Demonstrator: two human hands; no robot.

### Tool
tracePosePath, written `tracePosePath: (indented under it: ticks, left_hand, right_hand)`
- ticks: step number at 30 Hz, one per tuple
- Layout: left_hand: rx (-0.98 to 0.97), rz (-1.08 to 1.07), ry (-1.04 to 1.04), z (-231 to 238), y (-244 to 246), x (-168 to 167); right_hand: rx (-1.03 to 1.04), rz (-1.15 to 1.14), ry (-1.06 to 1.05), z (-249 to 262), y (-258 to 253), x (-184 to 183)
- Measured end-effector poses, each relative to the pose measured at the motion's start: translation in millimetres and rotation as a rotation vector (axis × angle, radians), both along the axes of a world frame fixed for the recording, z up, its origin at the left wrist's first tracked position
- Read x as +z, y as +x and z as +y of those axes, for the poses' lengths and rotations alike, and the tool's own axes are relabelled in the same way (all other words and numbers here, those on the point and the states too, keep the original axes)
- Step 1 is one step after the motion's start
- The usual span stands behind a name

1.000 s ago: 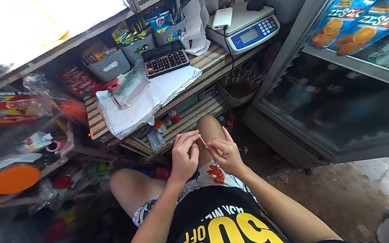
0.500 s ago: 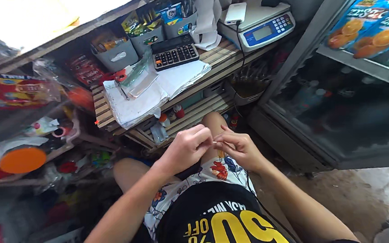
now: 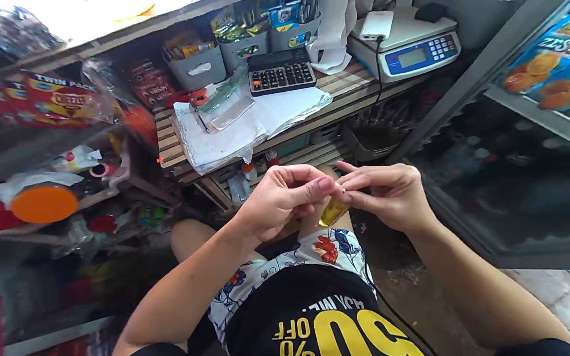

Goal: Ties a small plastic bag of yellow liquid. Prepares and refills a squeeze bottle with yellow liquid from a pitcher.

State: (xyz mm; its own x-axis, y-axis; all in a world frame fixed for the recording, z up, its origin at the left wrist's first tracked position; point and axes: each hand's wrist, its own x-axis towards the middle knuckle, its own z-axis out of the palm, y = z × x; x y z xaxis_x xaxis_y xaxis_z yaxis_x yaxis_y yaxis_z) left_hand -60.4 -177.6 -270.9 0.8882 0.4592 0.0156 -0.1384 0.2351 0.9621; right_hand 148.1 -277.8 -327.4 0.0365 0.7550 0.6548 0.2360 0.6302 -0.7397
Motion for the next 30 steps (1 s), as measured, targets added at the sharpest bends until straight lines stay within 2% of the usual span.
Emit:
tracePosePath:
  ticks: [2,4,11,15,18,19,21,24,26,27,30]
  left_hand:
    - [0.0,-0.099,-0.172,-3,-3,-3]
    - [0.024,-0.171,-0.256,-6,-6,-7]
    - [0.099,-0.407,-0.475,-8,-11,-17]
    - [-0.018,-0.764,-0.71,-10,-2,-35]
    - [-0.2,-0.981,-0.785,-18,17,-42]
    - [-0.23,-1.006,-0.724,-18,23,-39]
    - [-0.191,-0.952,-0.457,-13,25,-27]
    - [-0.009,-0.752,0.237,17,9,-17]
    - [0.13,-0.596,0.725,28,-6,13]
    - [0.168,-0.52,0.89,29,-11,22]
    - [0.291,-0.294,1.203,10,-10,16]
  right_hand:
    - [0.005,0.04,-0.035,2,-4,9]
    - [-0.028,0.019,-0.027,3,-8,17]
    - [-0.18,-0.364,0.066,31,-15,41]
    - [-0.261,-0.465,0.218,67,-23,65]
    - [-0.132,-0.339,0.261,83,-45,94]
    - [-0.04,-0.26,0.253,81,-54,104]
    - [0.162,-0.134,0.232,71,-64,123]
    - [0.34,-0.136,0.209,48,-53,136]
    - [0.357,-0.168,0.159,37,-35,128]
    - [0.342,-0.14,0.101,30,-28,118]
    - [0.181,0.042,-0.091,4,-17,69]
